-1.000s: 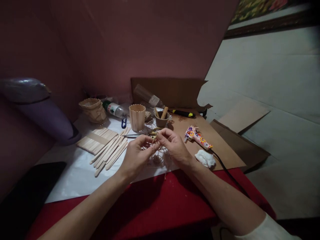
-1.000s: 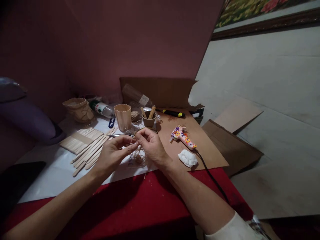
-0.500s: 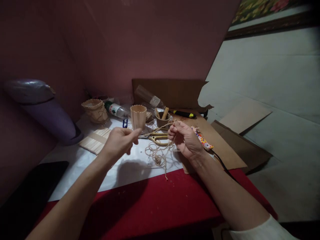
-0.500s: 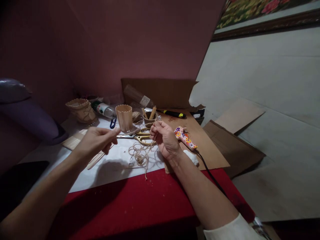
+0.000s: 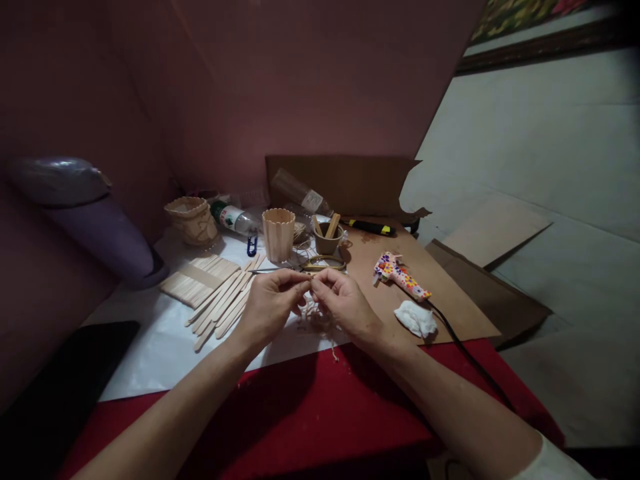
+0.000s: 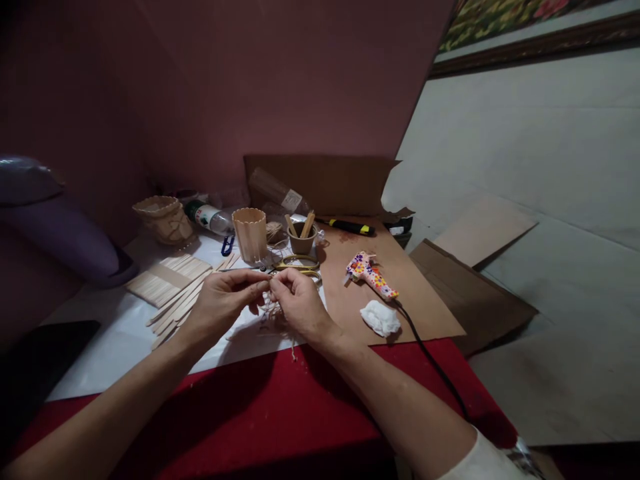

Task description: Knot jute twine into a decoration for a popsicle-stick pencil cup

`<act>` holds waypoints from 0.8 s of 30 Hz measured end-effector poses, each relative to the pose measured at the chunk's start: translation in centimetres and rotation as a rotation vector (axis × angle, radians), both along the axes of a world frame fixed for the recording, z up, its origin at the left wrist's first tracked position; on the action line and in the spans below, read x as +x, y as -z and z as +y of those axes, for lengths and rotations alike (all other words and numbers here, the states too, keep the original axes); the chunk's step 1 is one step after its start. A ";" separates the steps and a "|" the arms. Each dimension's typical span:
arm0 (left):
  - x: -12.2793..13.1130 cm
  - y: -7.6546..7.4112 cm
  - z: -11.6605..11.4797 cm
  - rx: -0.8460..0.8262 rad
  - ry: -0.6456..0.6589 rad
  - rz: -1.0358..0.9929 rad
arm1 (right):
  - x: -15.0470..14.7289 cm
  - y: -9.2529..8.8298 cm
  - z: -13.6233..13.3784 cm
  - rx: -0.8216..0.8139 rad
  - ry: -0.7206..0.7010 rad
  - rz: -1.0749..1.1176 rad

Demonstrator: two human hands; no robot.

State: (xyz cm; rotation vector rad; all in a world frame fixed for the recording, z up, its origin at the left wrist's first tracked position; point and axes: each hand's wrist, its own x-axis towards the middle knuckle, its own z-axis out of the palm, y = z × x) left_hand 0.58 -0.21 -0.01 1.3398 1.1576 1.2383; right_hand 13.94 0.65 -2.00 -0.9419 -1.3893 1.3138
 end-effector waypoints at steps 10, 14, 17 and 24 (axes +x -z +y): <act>-0.2 0.3 0.1 0.026 -0.056 0.110 | 0.3 0.2 0.2 0.063 0.049 -0.149; -0.1 -0.3 0.0 -0.112 -0.046 -0.036 | 0.5 0.1 0.2 0.113 0.014 -0.164; -0.2 -0.4 0.1 -0.190 -0.028 -0.128 | 0.6 0.0 0.2 0.093 -0.011 -0.165; -0.5 -0.1 0.2 -0.262 0.010 -0.194 | 0.6 -0.5 0.4 0.037 0.033 -0.172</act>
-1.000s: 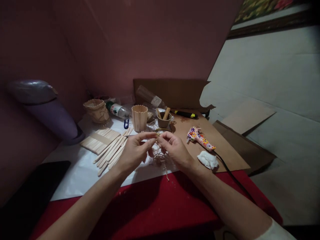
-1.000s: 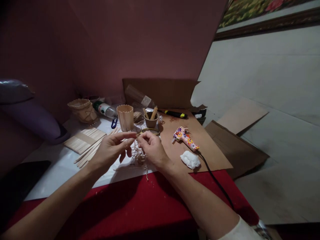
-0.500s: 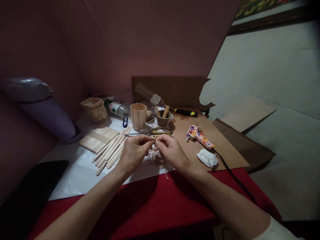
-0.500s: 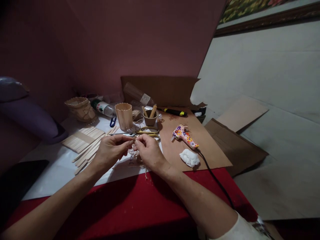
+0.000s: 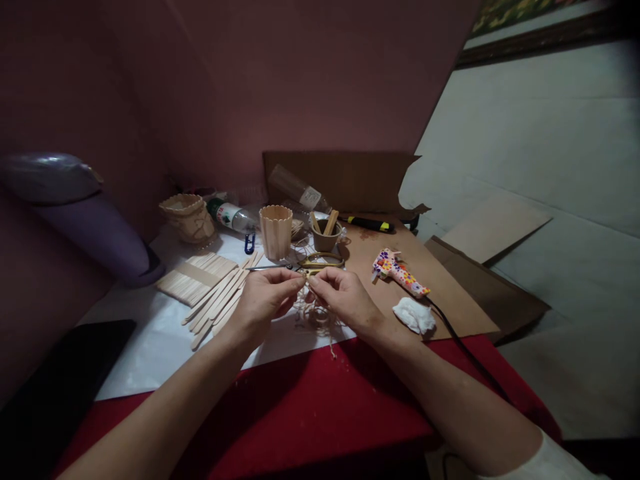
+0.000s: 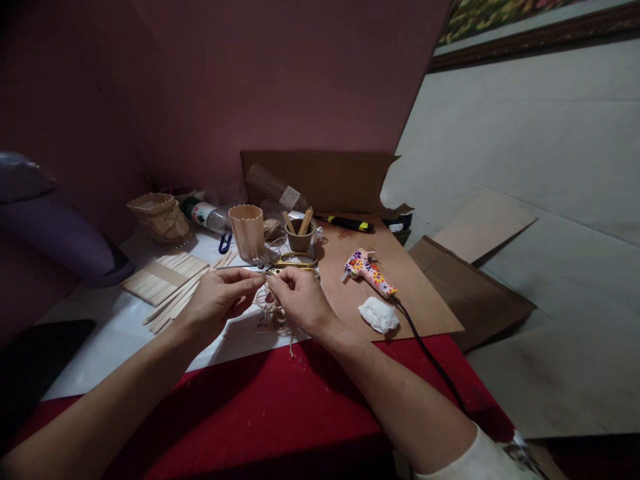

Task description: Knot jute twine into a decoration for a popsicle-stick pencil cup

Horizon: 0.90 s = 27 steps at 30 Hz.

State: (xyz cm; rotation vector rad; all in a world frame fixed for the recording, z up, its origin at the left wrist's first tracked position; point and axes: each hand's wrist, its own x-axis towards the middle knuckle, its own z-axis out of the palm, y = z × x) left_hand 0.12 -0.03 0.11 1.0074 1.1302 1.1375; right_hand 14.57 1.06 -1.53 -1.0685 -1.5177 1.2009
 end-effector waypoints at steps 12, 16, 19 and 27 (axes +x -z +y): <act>0.1 0.1 0.0 -0.020 0.053 0.009 | 0.6 -0.5 0.2 0.035 0.003 -0.025; 0.1 0.2 0.0 -0.019 0.079 0.023 | 0.9 -0.6 0.4 0.085 0.036 -0.108; 0.0 0.1 0.0 -0.014 0.069 0.039 | 0.9 -0.6 0.3 0.110 0.014 -0.136; 0.0 0.0 0.1 -0.024 0.071 0.023 | 0.9 -0.8 0.3 0.140 0.038 -0.147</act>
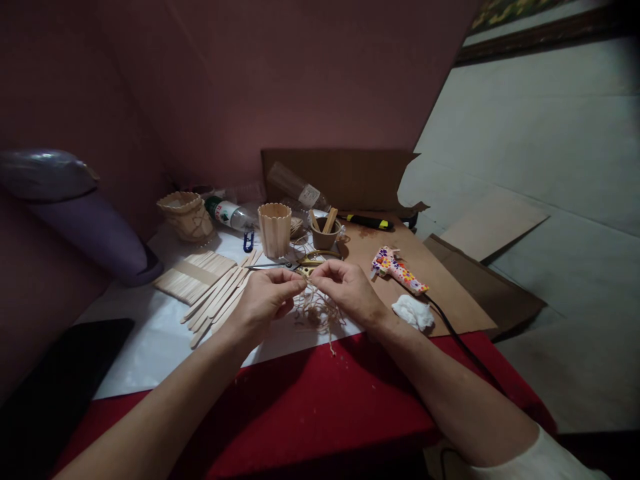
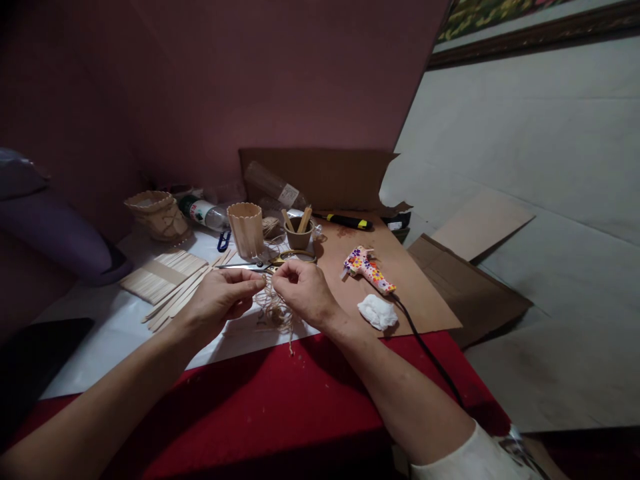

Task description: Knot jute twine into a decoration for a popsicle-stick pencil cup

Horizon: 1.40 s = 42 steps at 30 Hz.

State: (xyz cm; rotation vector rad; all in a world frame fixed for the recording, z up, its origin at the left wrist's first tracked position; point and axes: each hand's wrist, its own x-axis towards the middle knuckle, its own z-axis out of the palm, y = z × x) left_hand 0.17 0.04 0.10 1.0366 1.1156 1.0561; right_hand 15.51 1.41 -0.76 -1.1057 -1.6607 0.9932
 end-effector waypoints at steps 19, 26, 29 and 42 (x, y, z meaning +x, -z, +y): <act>-0.1 0.4 0.0 0.013 -0.151 -0.066 | -0.7 -0.7 -1.4 0.291 -0.028 -0.144; -0.5 0.1 0.3 -0.006 -0.120 -0.269 | -1.2 0.0 -2.4 0.390 -0.006 -0.457; -1.3 -0.4 0.8 -0.025 -0.146 -0.333 | -0.7 0.1 -2.0 0.398 0.040 -0.695; -1.3 -0.8 0.7 0.054 -0.141 -0.171 | 1.9 -2.8 -0.6 0.788 0.528 -0.373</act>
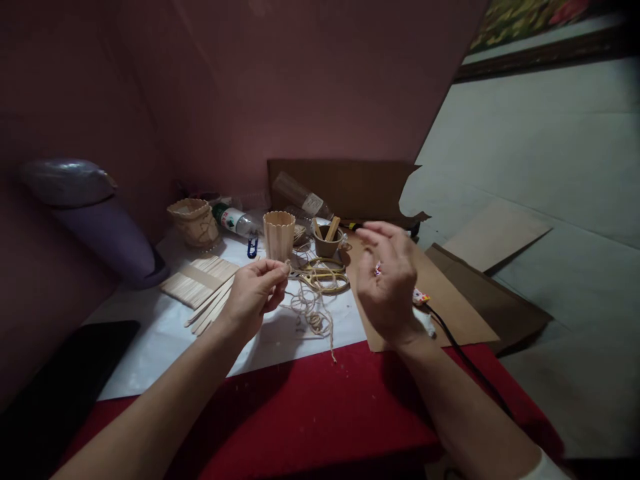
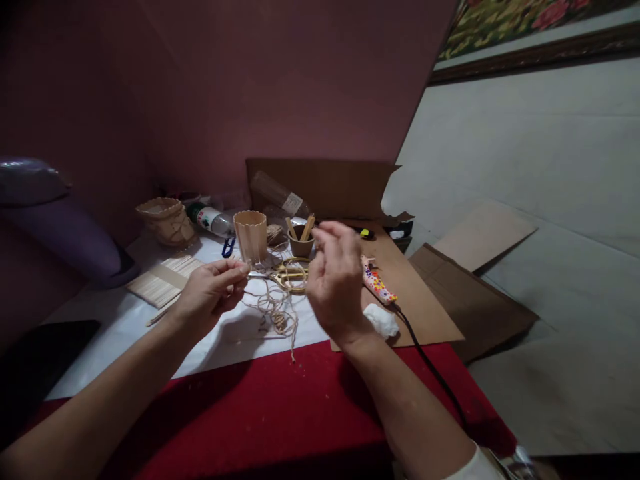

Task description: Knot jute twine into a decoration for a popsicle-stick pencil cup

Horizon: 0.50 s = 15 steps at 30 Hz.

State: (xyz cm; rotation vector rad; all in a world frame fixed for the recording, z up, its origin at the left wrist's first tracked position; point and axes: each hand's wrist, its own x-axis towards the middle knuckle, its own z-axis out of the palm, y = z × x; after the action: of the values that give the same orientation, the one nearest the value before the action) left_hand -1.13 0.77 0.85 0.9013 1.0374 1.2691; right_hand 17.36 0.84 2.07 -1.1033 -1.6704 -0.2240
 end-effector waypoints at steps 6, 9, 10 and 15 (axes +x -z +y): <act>1.0 0.2 -1.3 0.073 0.237 0.007 | -2.9 1.8 -1.4 -0.529 -0.679 0.203; 1.1 0.2 -1.5 0.111 0.208 0.048 | -3.0 2.4 -1.2 -0.646 -0.763 0.309; 1.1 0.2 -1.5 0.119 0.198 0.062 | -2.9 2.5 -1.1 -0.664 -0.760 0.321; 1.3 0.0 -1.3 0.148 0.143 0.151 | -2.0 2.0 -0.5 -0.658 -0.583 0.171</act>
State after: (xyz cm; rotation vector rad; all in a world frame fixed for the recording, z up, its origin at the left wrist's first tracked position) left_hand 0.14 -0.54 0.80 1.1789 0.9862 1.1835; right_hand 15.33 0.36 0.06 -0.9973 -1.8763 0.8207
